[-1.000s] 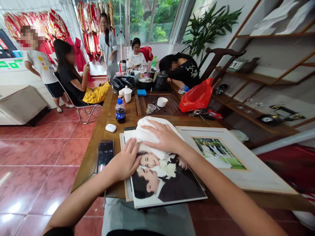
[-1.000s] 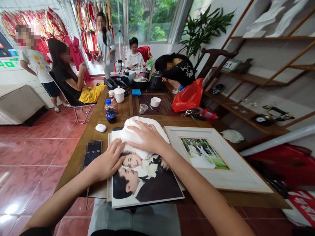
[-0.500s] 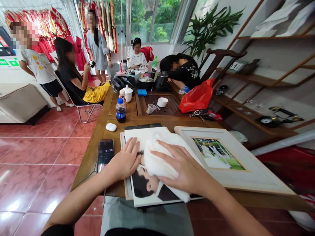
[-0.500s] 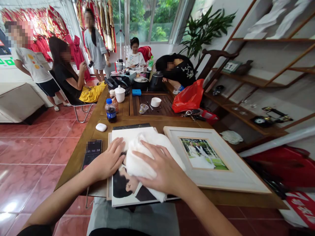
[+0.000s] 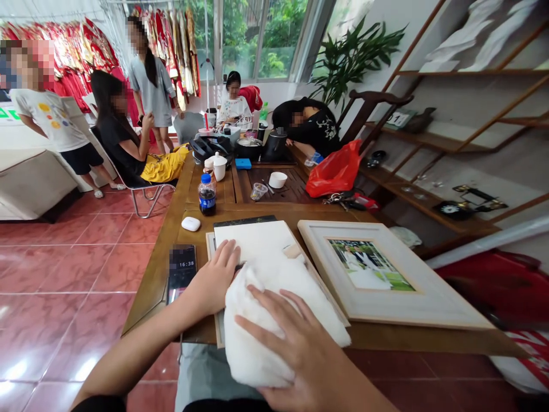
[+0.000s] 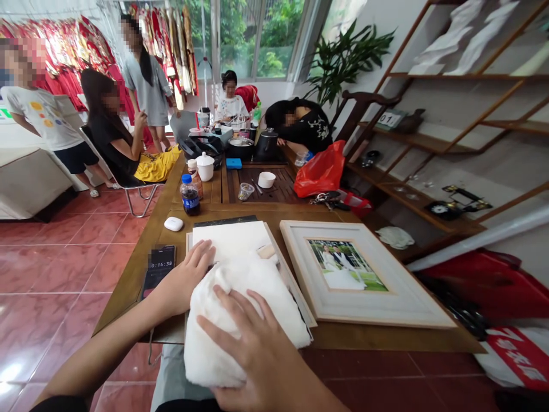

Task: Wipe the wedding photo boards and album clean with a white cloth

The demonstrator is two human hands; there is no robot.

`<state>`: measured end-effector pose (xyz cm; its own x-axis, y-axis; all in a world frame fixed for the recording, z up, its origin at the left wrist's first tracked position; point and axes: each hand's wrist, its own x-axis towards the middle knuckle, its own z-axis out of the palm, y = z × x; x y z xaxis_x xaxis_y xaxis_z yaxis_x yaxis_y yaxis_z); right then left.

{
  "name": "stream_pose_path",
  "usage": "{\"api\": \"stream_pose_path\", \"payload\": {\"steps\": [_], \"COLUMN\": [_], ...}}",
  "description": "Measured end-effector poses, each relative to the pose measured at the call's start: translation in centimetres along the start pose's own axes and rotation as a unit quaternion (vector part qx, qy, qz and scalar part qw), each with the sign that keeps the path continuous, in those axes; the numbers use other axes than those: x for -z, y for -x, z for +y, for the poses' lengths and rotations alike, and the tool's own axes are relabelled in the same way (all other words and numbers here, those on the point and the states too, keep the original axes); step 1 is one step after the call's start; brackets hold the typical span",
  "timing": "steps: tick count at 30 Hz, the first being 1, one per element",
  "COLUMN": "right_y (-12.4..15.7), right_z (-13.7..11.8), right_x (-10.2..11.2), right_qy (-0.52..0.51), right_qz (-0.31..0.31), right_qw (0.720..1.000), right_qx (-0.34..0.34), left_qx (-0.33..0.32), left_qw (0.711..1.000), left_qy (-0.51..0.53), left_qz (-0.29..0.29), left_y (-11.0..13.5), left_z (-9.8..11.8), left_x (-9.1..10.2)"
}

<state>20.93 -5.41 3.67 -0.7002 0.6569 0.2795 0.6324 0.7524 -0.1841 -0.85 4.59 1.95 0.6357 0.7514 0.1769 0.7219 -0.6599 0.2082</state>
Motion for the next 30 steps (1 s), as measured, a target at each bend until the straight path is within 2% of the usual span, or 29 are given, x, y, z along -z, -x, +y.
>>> {"api": "stream_pose_path", "payload": {"steps": [5,11,14,19,25,30], "right_y": [1.0,4.4,5.2,3.2,-0.4,0.2], "right_z": [0.3,3.0,3.6,2.1,-0.9,-0.2], "right_x": [0.4,1.5,1.7,1.5,0.2,0.2], "right_qy": [0.023,0.101,0.116,0.118,0.055,0.057], "right_qz": [0.005,0.07,0.092,0.099,0.062,0.05], "right_qw": [1.0,0.988,0.981,0.984,0.996,0.996], "right_qx": [-0.016,-0.094,-0.124,-0.094,-0.031,-0.047], "left_qx": [-0.001,0.001,0.0,-0.003,-0.009,-0.013], "left_qw": [1.0,1.0,1.0,1.0,1.0,1.0], "left_qy": [0.017,0.005,-0.005,-0.005,0.013,0.025], "left_qz": [0.018,0.005,-0.002,0.006,-0.004,0.006], "left_y": [0.0,0.0,-0.1,-0.1,-0.1,-0.1], "left_z": [0.0,0.3,0.3,0.2,-0.4,-0.5], "left_x": [0.0,0.4,0.4,0.2,-0.2,-0.1]}}
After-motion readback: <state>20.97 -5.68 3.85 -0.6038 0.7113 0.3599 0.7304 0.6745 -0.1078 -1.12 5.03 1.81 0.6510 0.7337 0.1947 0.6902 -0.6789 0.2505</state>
